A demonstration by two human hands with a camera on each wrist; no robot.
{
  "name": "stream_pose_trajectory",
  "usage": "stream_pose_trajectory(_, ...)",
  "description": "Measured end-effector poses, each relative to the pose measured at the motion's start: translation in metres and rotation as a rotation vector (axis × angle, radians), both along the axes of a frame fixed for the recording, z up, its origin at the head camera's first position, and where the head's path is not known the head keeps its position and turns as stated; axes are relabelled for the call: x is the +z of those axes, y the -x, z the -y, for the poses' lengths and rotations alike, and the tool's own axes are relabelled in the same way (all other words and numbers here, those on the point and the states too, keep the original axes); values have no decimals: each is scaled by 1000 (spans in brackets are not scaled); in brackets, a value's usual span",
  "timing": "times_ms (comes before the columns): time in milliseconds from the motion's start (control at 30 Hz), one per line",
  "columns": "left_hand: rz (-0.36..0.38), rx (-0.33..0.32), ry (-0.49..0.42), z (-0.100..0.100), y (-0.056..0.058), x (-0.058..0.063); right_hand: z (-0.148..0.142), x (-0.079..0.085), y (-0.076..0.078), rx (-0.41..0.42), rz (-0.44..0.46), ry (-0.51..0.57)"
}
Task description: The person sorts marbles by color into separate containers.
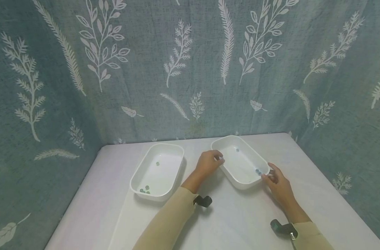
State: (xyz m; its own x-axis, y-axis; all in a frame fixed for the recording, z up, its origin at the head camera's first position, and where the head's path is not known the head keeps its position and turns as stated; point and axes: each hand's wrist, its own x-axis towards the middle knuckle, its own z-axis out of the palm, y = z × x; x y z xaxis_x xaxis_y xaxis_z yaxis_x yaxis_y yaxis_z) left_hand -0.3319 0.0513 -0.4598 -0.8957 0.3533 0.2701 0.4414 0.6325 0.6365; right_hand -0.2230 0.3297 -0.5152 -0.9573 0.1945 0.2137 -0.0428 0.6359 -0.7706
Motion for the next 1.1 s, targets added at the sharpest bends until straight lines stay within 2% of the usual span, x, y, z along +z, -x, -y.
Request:
stream_pose_trajectory(333, 20, 23, -32, 1, 4, -7, 1, 2, -2, 6, 2, -3)
stream_pose_trajectory(800, 40, 53, -38, 3, 1, -3, 1, 3, -1, 11, 24, 11)
stream_pose_trajectory(1100, 63, 48, -39, 3, -1, 0, 1, 3, -1, 1, 25, 13)
